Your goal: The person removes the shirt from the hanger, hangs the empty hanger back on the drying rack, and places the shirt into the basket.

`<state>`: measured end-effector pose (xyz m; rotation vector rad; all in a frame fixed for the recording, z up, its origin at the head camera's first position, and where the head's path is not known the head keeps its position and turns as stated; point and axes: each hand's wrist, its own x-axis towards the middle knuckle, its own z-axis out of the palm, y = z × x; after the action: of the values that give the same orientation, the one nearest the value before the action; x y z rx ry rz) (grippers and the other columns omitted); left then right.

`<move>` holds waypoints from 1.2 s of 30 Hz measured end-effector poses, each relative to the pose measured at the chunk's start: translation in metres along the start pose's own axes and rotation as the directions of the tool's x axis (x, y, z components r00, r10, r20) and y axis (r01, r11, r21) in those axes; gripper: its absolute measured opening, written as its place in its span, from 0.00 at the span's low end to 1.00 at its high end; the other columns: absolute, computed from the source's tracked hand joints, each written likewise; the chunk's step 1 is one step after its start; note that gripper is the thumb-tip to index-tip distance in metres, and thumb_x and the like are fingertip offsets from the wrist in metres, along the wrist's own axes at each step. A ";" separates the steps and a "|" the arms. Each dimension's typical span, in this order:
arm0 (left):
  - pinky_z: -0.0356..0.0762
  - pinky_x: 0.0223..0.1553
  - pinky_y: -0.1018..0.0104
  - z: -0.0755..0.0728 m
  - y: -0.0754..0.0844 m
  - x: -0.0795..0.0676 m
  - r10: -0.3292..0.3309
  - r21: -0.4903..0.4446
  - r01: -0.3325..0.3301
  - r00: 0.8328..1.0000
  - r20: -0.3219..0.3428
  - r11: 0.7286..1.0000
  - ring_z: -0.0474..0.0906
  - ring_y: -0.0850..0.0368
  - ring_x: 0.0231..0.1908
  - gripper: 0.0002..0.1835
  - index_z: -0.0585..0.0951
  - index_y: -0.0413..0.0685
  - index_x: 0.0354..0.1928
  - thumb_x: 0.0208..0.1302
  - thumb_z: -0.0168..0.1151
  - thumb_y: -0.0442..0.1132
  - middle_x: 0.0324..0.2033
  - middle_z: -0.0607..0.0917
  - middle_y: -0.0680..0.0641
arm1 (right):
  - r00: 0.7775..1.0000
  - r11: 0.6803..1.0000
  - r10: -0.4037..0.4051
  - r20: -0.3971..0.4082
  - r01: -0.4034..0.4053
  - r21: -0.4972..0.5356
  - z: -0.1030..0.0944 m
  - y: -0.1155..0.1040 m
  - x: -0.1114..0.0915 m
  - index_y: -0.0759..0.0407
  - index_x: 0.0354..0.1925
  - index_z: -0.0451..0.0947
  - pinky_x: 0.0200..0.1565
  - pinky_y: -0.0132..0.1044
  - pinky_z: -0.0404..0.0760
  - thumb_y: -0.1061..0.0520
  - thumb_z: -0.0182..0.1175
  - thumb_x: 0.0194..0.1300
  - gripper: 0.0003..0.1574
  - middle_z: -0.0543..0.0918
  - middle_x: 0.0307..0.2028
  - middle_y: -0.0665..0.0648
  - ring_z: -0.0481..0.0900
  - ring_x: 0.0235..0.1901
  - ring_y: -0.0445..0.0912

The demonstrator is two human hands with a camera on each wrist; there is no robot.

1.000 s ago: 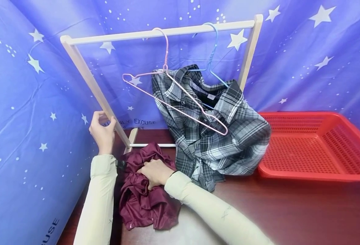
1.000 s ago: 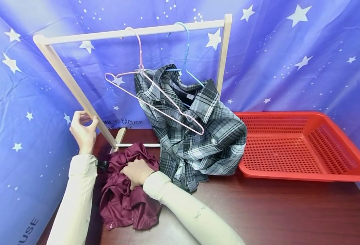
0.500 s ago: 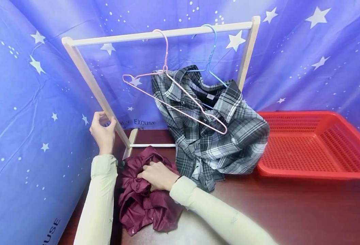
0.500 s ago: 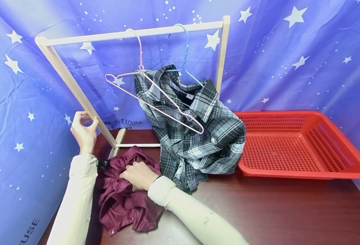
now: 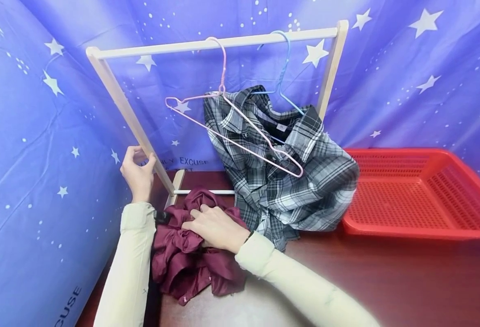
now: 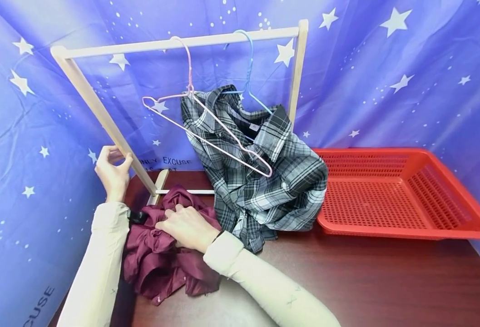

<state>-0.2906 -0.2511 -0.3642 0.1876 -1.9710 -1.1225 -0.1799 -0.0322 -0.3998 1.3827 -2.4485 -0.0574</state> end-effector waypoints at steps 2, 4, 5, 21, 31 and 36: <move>0.73 0.56 0.58 0.000 0.001 0.001 0.002 0.001 -0.002 1.000 0.003 1.000 0.82 0.56 0.36 0.11 0.82 0.41 0.42 0.57 0.67 0.33 0.37 0.89 0.41 | 1.000 1.000 0.002 -0.009 -0.002 -0.011 -0.006 0.001 -0.003 0.39 0.51 0.80 0.31 0.38 0.80 0.41 0.76 0.48 0.30 0.81 0.41 0.49 0.78 0.37 0.48; 0.73 0.56 0.57 0.000 0.001 0.001 0.001 0.000 -0.001 1.000 0.005 1.000 0.83 0.52 0.37 0.11 0.82 0.41 0.43 0.57 0.67 0.33 0.38 0.89 0.41 | 1.000 1.000 0.002 -0.017 -0.003 -0.020 -0.013 0.002 -0.006 0.39 0.52 0.80 0.32 0.38 0.80 0.41 0.76 0.48 0.31 0.81 0.41 0.49 0.78 0.38 0.48; 0.73 0.56 0.57 0.000 0.001 0.001 0.000 0.000 0.000 1.000 0.007 1.000 0.83 0.50 0.37 0.11 0.82 0.40 0.43 0.57 0.67 0.33 0.38 0.89 0.41 | 1.000 1.000 0.003 -0.021 -0.003 -0.022 -0.016 0.003 -0.007 0.40 0.52 0.80 0.32 0.38 0.81 0.41 0.76 0.48 0.32 0.81 0.41 0.49 0.78 0.38 0.48; 0.74 0.55 0.58 0.000 0.004 -0.001 -0.013 0.002 0.013 1.000 0.002 1.000 0.84 0.48 0.38 0.11 0.82 0.40 0.43 0.57 0.67 0.33 0.38 0.89 0.41 | 0.995 0.995 0.045 -0.090 -0.053 -0.080 -0.055 0.014 -0.032 0.40 0.54 0.79 0.28 0.41 0.81 0.45 0.78 0.46 0.34 0.79 0.43 0.51 0.78 0.41 0.50; 0.72 0.57 0.55 0.000 0.003 -0.002 -0.009 -0.002 0.009 1.000 -0.001 1.000 0.85 0.44 0.39 0.11 0.82 0.40 0.43 0.57 0.67 0.33 0.38 0.88 0.39 | 0.985 0.996 0.067 -0.158 -0.075 -0.048 -0.069 0.022 -0.050 0.41 0.53 0.79 0.24 0.41 0.78 0.52 0.74 0.51 0.29 0.78 0.42 0.52 0.77 0.38 0.51; 0.72 0.57 0.56 0.000 0.003 -0.001 -0.005 -0.005 0.005 1.000 -0.006 1.000 0.84 0.46 0.38 0.11 0.82 0.40 0.43 0.57 0.68 0.33 0.38 0.89 0.40 | 0.984 0.996 0.070 -0.165 -0.079 -0.048 -0.075 0.027 -0.056 0.42 0.54 0.79 0.23 0.40 0.77 0.52 0.75 0.49 0.32 0.79 0.42 0.52 0.76 0.38 0.51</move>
<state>-0.2891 -0.2488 -0.3629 0.1929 -1.9638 -1.1284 -0.1525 0.0384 -0.3382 1.2214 -2.3429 0.0065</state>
